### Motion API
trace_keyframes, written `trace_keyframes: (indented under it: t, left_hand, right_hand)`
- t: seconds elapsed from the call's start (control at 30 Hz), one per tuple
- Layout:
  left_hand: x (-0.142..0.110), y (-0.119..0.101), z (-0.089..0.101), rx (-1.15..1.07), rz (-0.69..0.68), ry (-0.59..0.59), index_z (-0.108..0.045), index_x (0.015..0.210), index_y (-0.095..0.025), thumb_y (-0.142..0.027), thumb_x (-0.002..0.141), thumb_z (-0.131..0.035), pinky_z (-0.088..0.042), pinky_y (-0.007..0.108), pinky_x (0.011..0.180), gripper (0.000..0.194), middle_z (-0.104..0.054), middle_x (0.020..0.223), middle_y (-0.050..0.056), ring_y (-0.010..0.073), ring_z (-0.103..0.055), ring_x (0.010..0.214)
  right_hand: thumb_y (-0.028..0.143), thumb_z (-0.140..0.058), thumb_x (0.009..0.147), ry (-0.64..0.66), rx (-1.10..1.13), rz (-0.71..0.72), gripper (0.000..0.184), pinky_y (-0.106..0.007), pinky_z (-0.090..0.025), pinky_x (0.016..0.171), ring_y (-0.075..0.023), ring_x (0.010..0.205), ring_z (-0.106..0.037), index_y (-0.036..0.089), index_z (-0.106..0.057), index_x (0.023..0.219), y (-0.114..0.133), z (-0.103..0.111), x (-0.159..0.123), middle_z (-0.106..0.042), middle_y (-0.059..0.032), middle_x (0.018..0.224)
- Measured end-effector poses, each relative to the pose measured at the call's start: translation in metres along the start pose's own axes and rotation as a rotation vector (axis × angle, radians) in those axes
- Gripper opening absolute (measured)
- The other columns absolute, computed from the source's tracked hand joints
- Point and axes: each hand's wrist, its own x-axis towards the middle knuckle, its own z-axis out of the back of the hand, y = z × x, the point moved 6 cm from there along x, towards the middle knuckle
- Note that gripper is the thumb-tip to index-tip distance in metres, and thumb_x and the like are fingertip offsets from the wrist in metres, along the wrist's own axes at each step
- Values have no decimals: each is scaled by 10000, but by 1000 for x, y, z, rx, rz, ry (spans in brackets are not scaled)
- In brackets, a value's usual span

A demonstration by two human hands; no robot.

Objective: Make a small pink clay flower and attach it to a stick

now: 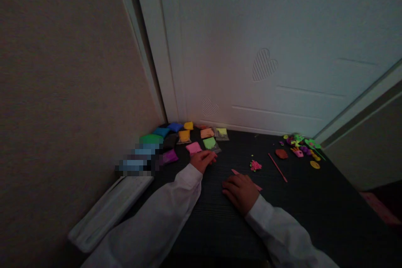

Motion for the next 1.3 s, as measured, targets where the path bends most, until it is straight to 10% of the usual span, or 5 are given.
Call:
trace_keyframes:
  t: [0.43,1.3]
  left_hand:
    - [0,2,-3,11,-3,20,-523,823,-105,-299,796,-400,-445,267,575,232,-549,733,15,96,-526,622]
    - [2,8,-7,13,3,25,-518,862,-107,-294,796,-401,-450,285,604,230,-553,792,29,107,-533,666]
  right_hand:
    - [576,-289,737,134,-102,18,500,-494,-101,903,-280,1187,-135,339,-349,1173,9,14,-13,-157,-41,1333]
    - [537,-313,752,117,-123,31,542,-503,-95,919,-279,1193,-135,248,-322,1210,8,10,1,-145,-95,1332]
